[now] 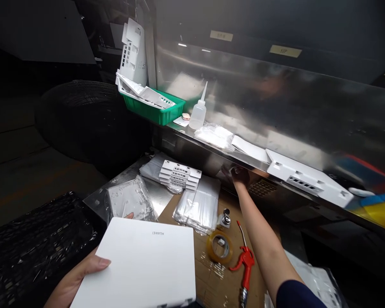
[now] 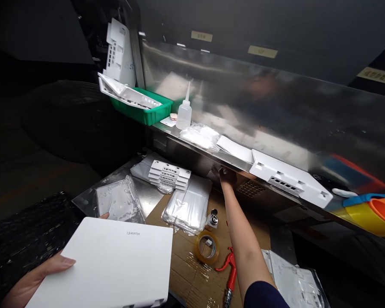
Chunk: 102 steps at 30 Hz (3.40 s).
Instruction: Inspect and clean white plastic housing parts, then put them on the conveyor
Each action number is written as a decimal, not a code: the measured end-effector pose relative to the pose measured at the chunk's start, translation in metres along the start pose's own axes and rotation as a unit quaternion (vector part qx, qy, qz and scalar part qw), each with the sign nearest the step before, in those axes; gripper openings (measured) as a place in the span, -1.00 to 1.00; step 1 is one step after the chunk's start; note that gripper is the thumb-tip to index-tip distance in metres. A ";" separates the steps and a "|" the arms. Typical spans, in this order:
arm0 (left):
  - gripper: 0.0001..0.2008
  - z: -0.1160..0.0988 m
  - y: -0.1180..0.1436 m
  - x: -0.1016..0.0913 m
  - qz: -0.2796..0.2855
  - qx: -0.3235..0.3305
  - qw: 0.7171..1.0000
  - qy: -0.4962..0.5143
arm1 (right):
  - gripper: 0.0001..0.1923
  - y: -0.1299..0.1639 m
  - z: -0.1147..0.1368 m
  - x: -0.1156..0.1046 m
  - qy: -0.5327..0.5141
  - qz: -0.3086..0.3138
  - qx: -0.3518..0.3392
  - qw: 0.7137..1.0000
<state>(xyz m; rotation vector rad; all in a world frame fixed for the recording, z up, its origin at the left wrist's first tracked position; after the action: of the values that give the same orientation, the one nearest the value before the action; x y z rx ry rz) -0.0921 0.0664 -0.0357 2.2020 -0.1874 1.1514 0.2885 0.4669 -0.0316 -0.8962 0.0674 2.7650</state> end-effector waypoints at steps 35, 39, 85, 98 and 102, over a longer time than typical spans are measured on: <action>-0.08 0.049 -0.029 0.106 0.152 -0.046 0.963 -0.216 | -0.71 0.384 0.119 -0.053 -0.051 0.202 -0.539 0.816; -0.05 0.057 -0.028 0.108 0.157 -0.056 0.964 -0.208 | -0.71 0.392 0.114 -0.056 -0.072 0.224 -0.545 0.805; -0.05 0.059 -0.014 0.107 0.129 -0.026 0.976 -0.174 | -0.79 0.397 0.126 -0.061 -0.075 0.221 -0.556 0.798; -0.07 0.060 -0.016 0.104 0.107 -0.021 0.982 -0.152 | -0.81 0.395 0.131 -0.061 -0.057 0.189 -0.535 0.821; -0.08 0.048 -0.013 0.101 0.085 0.035 0.988 -0.125 | -0.68 0.355 0.101 -0.107 -0.126 0.026 -0.413 0.902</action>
<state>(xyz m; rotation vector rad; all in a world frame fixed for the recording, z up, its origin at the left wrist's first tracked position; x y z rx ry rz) 0.0067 0.0639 0.0169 2.4290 -0.4548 0.9777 0.2313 0.1118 0.1032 -0.6622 -1.2132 2.9153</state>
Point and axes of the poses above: each hand's wrist, its own y-axis away from the middle knuckle, its own x-axis out of the palm, z = x × y, the point moved 9 cm from there along -y, towards the middle knuckle, and after that the axes turned 9 degrees about z, right-handed, at the moved point
